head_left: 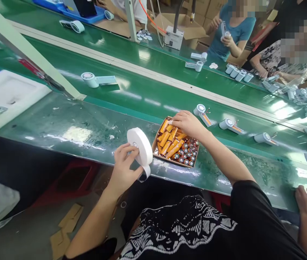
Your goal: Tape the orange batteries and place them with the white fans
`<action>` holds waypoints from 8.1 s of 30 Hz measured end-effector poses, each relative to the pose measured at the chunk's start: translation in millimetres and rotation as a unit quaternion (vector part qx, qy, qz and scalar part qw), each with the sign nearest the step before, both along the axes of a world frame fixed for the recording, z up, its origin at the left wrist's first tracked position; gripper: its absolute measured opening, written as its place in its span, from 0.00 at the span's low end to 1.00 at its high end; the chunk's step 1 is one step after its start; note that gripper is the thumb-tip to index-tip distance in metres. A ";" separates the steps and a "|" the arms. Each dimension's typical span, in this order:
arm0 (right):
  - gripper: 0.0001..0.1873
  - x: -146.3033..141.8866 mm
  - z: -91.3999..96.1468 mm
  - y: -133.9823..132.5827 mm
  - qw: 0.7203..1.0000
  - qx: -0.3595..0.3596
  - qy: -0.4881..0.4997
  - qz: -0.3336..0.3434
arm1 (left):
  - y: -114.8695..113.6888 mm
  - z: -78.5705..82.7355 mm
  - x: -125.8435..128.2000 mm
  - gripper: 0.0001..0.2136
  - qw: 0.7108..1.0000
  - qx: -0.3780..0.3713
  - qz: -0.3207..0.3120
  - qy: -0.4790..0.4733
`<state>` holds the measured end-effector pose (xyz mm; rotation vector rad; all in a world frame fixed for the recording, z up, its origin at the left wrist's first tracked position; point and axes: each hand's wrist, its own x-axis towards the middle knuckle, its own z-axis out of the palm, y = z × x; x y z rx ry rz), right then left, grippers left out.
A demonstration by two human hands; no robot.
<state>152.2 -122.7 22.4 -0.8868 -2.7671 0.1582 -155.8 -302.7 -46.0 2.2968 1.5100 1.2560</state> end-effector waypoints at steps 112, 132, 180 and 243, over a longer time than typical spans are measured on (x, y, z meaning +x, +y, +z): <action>0.24 70.6 -27.3 50.5 0.919 -0.132 -0.150 -0.341 | 329.3 15.4 218.3 0.13 0.915 -0.237 -0.146 0.291; 0.12 90.6 -34.9 34.6 0.925 -0.101 -0.127 -0.345 | 46.4 -108.8 -140.0 0.29 0.958 -0.123 0.053 0.254; 0.25 -7.0 39.8 -71.4 0.904 -0.264 0.317 -0.116 | 23.5 17.9 30.3 0.21 0.982 0.104 0.021 0.157; 0.31 87.8 -15.3 -2.6 0.747 -0.176 0.553 -0.324 | 348.4 11.9 155.3 0.11 0.879 -0.214 -0.173 0.390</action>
